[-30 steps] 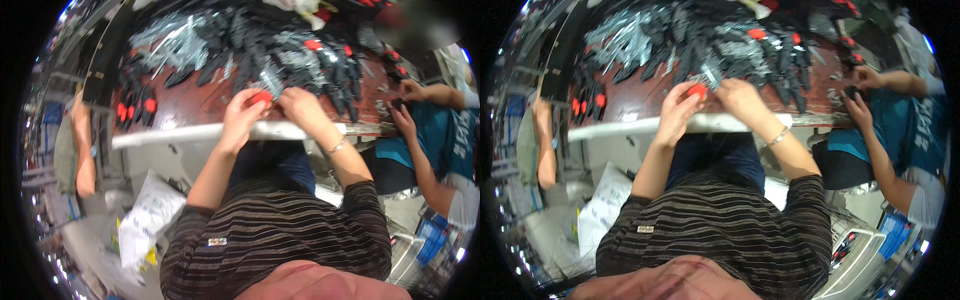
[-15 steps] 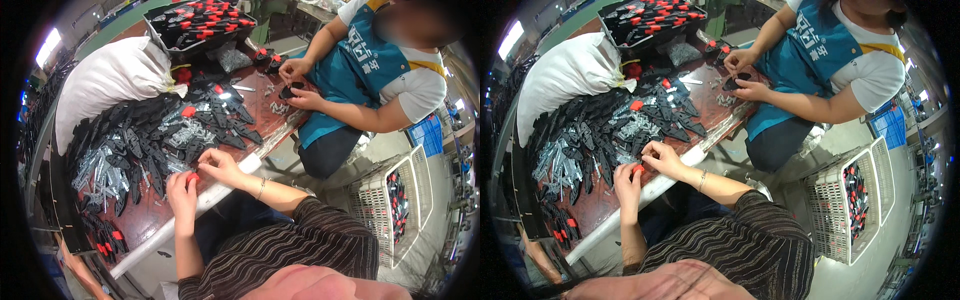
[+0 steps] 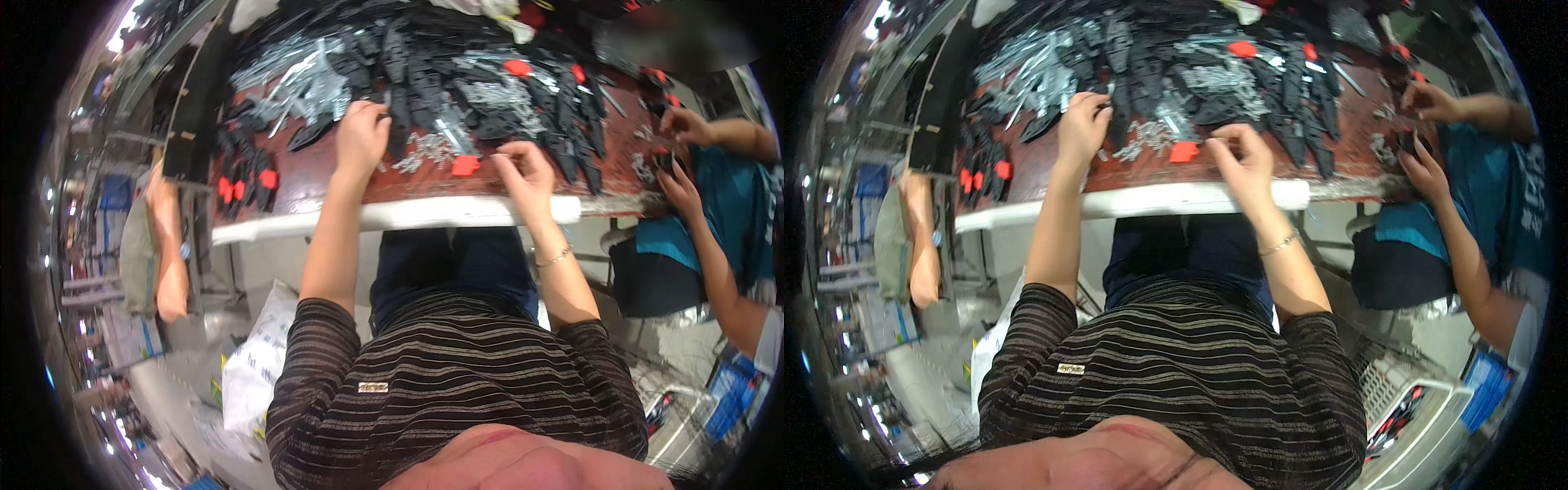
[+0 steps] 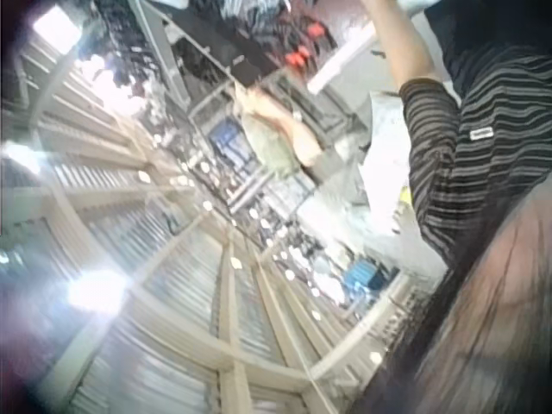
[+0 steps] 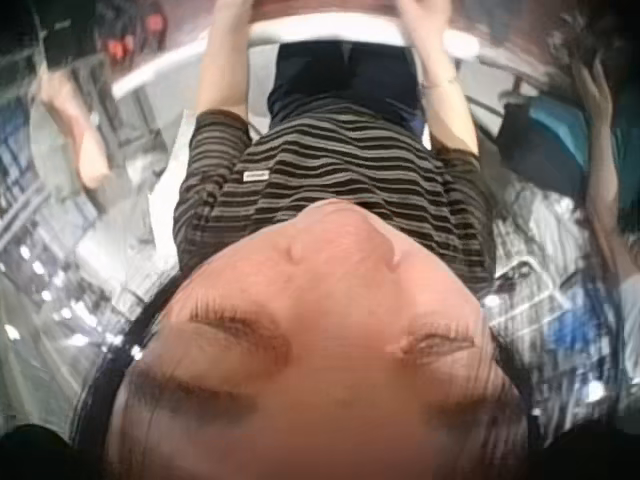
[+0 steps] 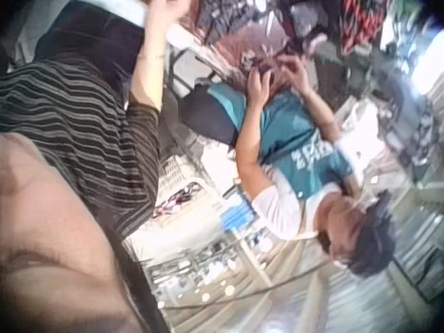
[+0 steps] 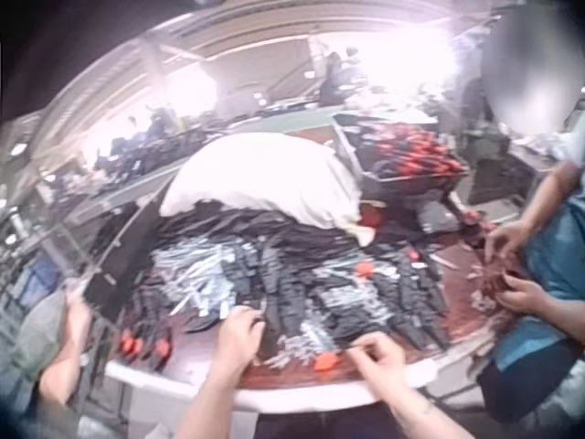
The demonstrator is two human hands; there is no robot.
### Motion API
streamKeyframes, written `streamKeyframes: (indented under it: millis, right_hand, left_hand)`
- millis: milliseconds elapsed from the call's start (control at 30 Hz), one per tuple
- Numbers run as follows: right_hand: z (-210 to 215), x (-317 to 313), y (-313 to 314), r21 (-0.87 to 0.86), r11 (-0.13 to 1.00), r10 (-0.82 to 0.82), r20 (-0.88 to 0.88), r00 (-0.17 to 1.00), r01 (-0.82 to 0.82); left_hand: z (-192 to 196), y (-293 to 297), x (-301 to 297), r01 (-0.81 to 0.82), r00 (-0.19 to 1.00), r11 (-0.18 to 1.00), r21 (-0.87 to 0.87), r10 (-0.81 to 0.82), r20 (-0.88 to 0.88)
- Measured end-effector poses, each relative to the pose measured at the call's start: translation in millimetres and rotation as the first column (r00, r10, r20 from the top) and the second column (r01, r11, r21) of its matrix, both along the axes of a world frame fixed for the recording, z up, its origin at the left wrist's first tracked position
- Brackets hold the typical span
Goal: The person repeatedly picks black plastic clips and red plastic caps from a table, inserts a metal screw into each clip, and secures the red cap onto the screw. The assembled units are placed back on the table. The person also briefly moves a white sack and a bag of parts on the table.
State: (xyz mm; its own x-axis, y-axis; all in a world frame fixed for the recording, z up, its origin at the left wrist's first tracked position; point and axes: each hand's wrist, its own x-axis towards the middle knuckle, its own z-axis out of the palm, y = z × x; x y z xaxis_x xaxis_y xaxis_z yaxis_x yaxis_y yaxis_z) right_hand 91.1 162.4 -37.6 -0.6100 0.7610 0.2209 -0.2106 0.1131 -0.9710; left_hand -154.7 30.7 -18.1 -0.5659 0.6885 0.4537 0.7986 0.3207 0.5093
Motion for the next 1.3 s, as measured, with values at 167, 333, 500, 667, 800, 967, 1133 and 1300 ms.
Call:
streamKeyframes:
  millis: [167, 333, 500, 667, 800, 967, 1133, 1300]
  right_hand:
    - [-1.2, 1.1, 1.9, 0.017, 1.000, 0.012, 0.054, 0.998, -0.013]
    - [-5.6, -0.3, 6.8, 0.050, 0.999, -0.011, 0.022, 1.000, 0.010]
    - [-4.3, 0.3, 5.3, -0.025, 1.000, 0.009, 0.007, 1.000, -0.009]
    - [7.0, -2.2, 2.0, -0.078, 0.997, 0.013, -0.067, 0.998, -0.018]
    - [37.1, -8.5, -22.6, -0.075, 0.992, 0.089, -0.181, 0.979, -0.104]
    - [55.5, -15.7, -37.8, -0.179, 0.958, 0.188, -0.195, 0.963, -0.223]
    - [57.1, -17.9, -45.8, -0.203, 0.949, 0.202, -0.189, 0.961, -0.240]
    - [55.5, -16.9, -47.7, -0.168, 0.958, 0.211, -0.132, 0.969, -0.231]
  left_hand:
    - [6.2, -4.9, 8.0, -0.105, 0.987, 0.991, 0.087, 0.093, 0.133]
    - [17.5, 15.5, 36.9, -0.185, 0.978, 0.963, -0.193, 0.163, -0.128]
    - [26.3, 16.2, 30.6, -0.015, 0.900, 0.999, 0.048, -0.008, 0.437]
    - [51.5, -1.4, 58.6, -0.085, 0.207, 0.855, 0.512, -0.488, 0.848]
    - [44.8, -12.5, 97.1, -0.067, 0.095, 0.813, 0.578, -0.571, 0.815]
    - [40.9, -18.0, 114.4, -0.058, 0.205, 0.814, 0.578, -0.557, 0.805]
    - [45.0, -24.1, 117.4, -0.034, 0.244, 0.816, 0.577, -0.553, 0.796]
    - [44.1, -28.4, 117.3, 0.018, 0.392, 0.828, 0.560, -0.522, 0.758]
